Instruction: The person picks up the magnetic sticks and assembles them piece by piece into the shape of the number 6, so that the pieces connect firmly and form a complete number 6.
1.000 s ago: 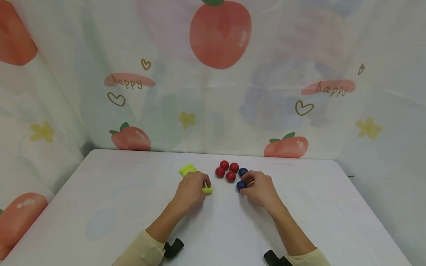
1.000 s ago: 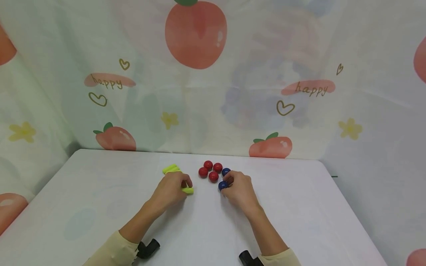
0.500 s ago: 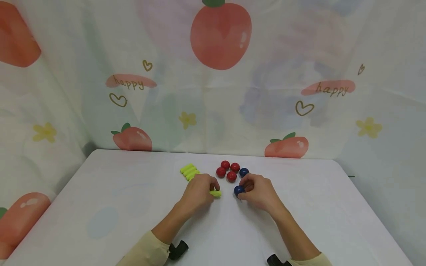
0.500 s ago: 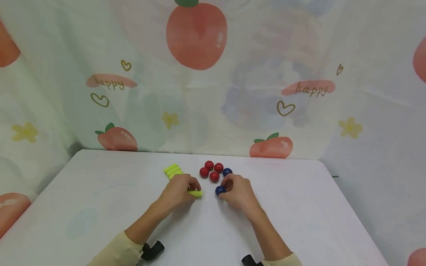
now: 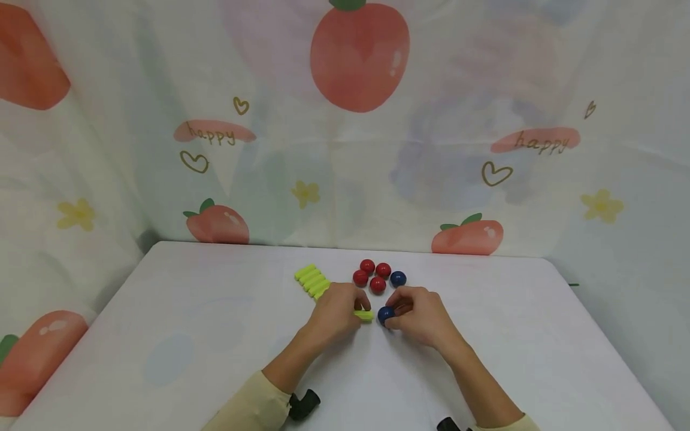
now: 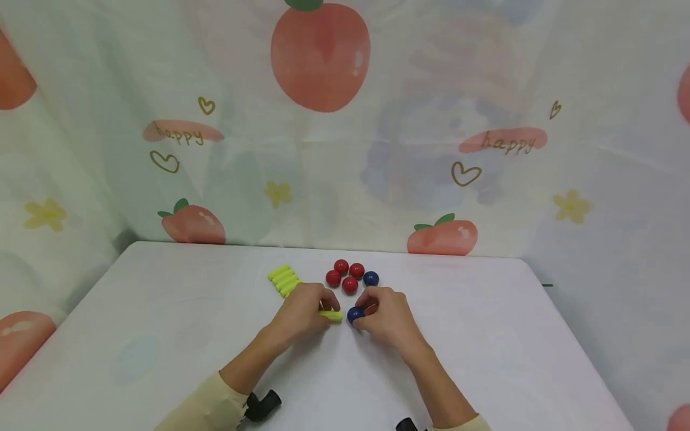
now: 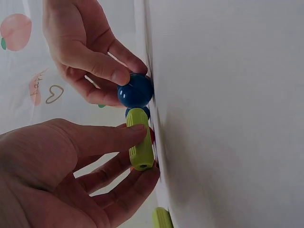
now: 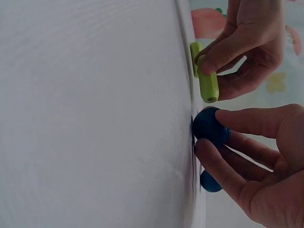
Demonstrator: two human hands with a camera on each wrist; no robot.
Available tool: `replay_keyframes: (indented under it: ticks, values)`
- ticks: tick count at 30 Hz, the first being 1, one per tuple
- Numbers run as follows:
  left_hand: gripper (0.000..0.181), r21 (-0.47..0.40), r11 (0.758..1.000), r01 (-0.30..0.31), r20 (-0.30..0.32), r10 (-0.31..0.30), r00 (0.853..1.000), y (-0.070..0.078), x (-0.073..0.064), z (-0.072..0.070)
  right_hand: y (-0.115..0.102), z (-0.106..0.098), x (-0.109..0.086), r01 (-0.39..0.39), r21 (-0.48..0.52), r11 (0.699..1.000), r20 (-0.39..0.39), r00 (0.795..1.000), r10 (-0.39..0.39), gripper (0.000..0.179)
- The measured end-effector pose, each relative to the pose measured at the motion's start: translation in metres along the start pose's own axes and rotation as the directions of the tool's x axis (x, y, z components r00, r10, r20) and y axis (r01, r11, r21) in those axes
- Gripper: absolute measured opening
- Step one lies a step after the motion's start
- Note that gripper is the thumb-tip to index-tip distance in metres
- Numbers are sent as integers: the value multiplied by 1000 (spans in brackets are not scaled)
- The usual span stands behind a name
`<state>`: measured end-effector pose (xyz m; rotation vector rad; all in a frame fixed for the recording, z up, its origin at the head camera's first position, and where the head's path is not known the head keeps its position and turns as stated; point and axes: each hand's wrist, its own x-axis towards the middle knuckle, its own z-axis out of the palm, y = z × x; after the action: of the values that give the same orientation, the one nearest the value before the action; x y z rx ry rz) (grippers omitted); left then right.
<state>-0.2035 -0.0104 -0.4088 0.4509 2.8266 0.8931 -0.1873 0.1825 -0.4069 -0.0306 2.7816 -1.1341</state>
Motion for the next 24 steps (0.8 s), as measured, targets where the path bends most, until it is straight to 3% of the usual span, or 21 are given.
replay_keyframes:
  ticks: [24]
  values:
    - [23,17,998,-53,1,53,999,4,3,5,5,1,2,57,6,998,-11,998,-57,28]
